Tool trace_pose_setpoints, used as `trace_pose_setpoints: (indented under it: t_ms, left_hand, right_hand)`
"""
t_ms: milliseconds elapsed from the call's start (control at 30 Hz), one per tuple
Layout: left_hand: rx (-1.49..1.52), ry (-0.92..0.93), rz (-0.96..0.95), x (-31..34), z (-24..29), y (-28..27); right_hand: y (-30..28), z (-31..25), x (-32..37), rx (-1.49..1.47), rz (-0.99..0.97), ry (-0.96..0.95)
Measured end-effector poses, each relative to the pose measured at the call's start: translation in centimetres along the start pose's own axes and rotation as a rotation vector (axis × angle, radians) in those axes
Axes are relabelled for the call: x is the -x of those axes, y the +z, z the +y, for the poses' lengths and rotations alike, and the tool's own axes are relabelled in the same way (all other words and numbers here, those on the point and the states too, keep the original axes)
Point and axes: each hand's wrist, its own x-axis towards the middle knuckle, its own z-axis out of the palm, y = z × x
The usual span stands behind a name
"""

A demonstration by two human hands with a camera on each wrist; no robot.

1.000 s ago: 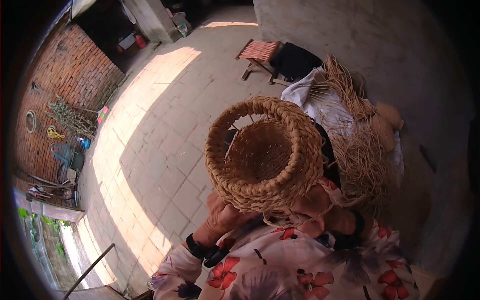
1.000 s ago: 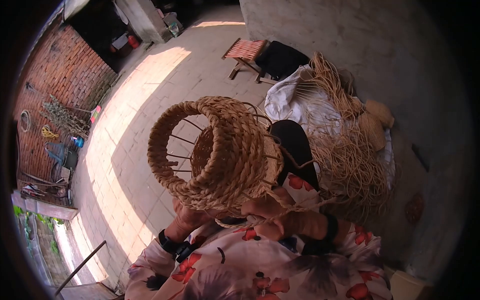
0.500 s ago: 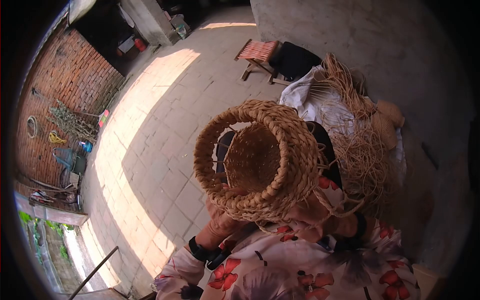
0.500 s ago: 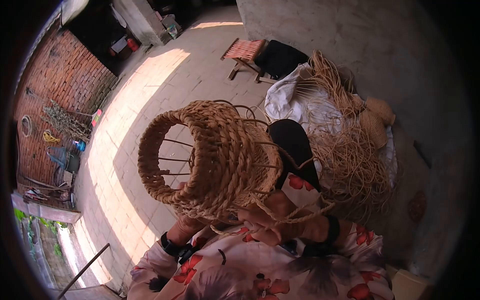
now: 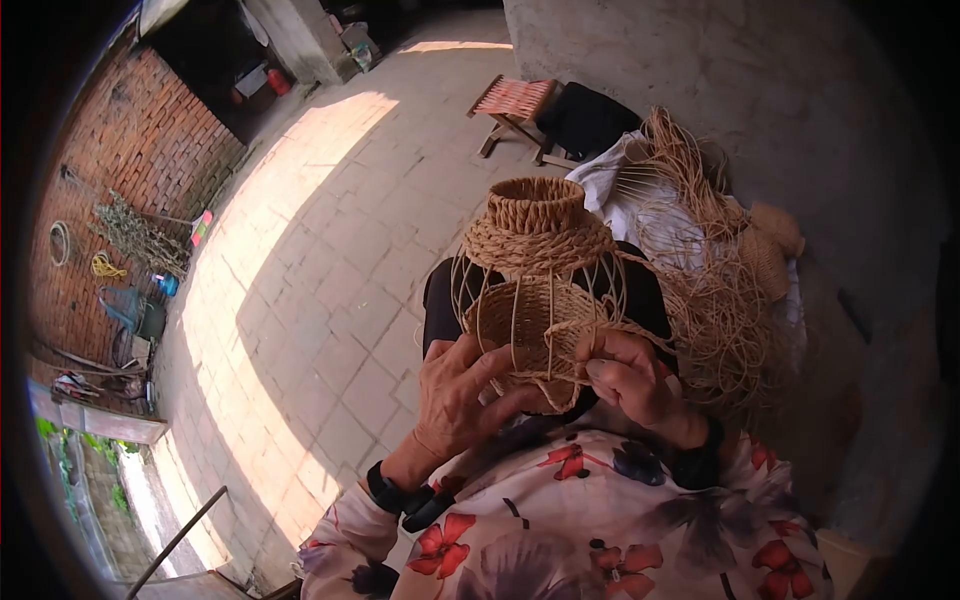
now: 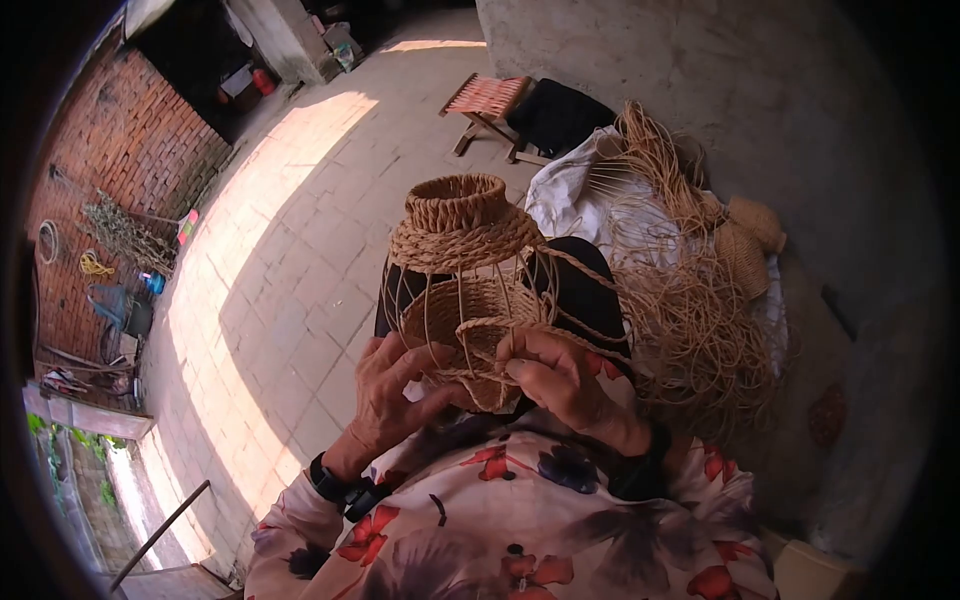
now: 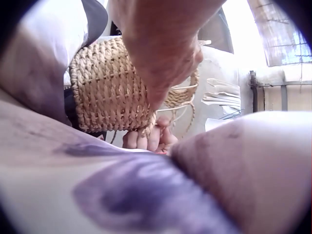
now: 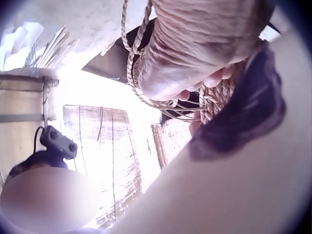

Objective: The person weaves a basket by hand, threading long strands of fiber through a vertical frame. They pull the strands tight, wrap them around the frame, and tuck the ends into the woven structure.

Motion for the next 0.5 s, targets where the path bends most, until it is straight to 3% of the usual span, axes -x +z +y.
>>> trace_pose_setpoints:
  t_ms: [67, 133, 233, 333, 500]
  left_hand:
    - [0.105, -0.135, -0.084, -0.7, 0.0, 0.1]
    - [0.102, -0.141, -0.15, -2.0, 0.1, -0.4]
    - [0.312, -0.27, -0.268, -2.8, -0.1, -0.2]
    - [0.32, -0.338, -0.362, -3.2, -0.5, 0.1]
    - [0.285, -0.337, -0.387, -2.7, -2.7, 2.1]
  right_hand:
    - [-0.1, 0.1, -0.9, -0.042, 0.015, -0.053]
    - [-0.7, 0.0, -1.6, -0.191, 0.067, 0.002]
    - [-1.4, 0.2, -2.2, -0.213, 0.096, 0.037]
    - [-2.3, 0.8, -2.5, -0.228, 0.121, 0.062]
    - [-3.2, 0.9, -3.3, -0.217, 0.102, 0.125]
